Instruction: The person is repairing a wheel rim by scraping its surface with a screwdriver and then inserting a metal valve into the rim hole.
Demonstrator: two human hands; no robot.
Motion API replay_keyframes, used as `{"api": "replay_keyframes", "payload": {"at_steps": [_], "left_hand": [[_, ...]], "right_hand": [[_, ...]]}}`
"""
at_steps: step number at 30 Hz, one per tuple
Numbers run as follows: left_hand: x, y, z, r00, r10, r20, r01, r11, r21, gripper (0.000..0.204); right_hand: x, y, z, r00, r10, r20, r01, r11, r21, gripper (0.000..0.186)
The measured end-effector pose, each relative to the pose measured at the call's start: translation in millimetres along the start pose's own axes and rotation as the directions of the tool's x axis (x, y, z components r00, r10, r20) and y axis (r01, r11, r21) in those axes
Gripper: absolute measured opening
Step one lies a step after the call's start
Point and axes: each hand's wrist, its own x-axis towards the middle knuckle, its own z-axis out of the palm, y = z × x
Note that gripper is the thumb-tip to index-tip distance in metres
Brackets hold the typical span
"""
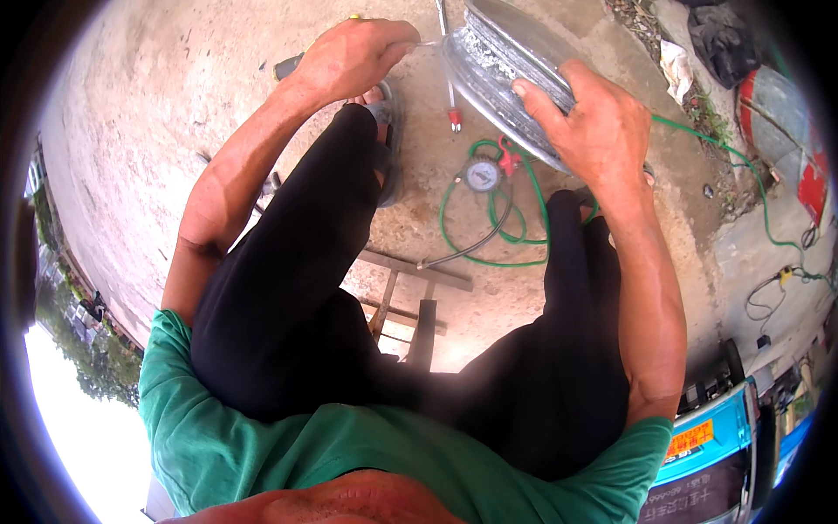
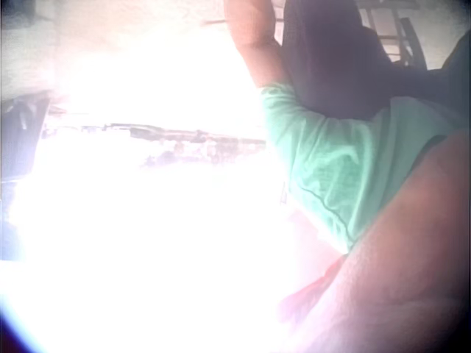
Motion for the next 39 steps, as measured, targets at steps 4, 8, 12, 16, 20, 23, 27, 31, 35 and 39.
{"api": "replay_keyframes", "payload": {"at_steps": [4, 8, 12, 16, 20, 23, 27, 31, 35, 39], "left_hand": [[3.4, 18.2, -11.8, 0.998, 0.018, 0.056, -0.029, 0.98, 0.197, 0.016], [-24.2, 23.5, 1.4, 0.949, 0.257, -0.184, -0.18, 0.917, 0.355, 0.014], [-52.3, 41.4, 3.8, 0.964, 0.247, -0.096, -0.218, 0.945, 0.244, 0.015], [-52.0, 34.5, 7.2, 0.969, 0.218, -0.12, -0.197, 0.966, 0.165, 0.014], [-14.3, 11.4, -0.1, 0.989, 0.1, -0.109, -0.069, 0.963, 0.259, 0.008], [-7.2, 15.9, -12.3, 0.998, 0.036, -0.046, -0.023, 0.967, 0.252, 0.012], [-22.4, 18.9, -5.1, 0.969, 0.21, -0.129, -0.154, 0.925, 0.347, 0.02], [-49.4, 54.5, -4.0, 0.937, 0.313, -0.156, -0.27, 0.93, 0.248, 0.021], [-38.8, 42.6, -10.8, 0.941, 0.276, -0.196, -0.233, 0.948, 0.216, 0.014], [-16.2, 27.9, -27.3, 1.0, -0.009, 0.021, 0.003, 0.968, 0.253, 0.015]], "right_hand": [[-2.6, -6.0, 4.7, 0.999, -0.019, -0.051, 0.02, 1.0, 0.007, 0.049], [1.3, -13.3, 0.1, 0.999, 0.042, 0.013, -0.042, 0.999, -0.009, 0.048], [2.6, -20.7, 5.2, 0.997, -0.07, 0.019, 0.072, 0.99, -0.118, 0.046], [3.0, -24.5, 6.7, 0.998, -0.014, 0.067, 0.019, 0.997, -0.072, 0.045], [12.3, -21.2, 3.7, 0.996, 0.055, 0.076, -0.051, 0.997, -0.054, 0.049], [17.3, -23.5, 1.4, 0.996, 0.056, 0.071, -0.051, 0.996, -0.074, 0.051], [20.9, -24.4, 0.7, 0.995, 0.072, 0.072, -0.066, 0.995, -0.077, 0.052], [23.0, -33.0, 1.5, 0.987, 0.117, 0.11, -0.104, 0.988, -0.117, 0.053], [23.8, -29.3, 2.6, 0.988, 0.132, 0.08, -0.124, 0.987, -0.098, 0.052], [25.2, -32.3, 0.8, 0.991, 0.103, 0.086, -0.091, 0.988, -0.124, 0.05]]}}
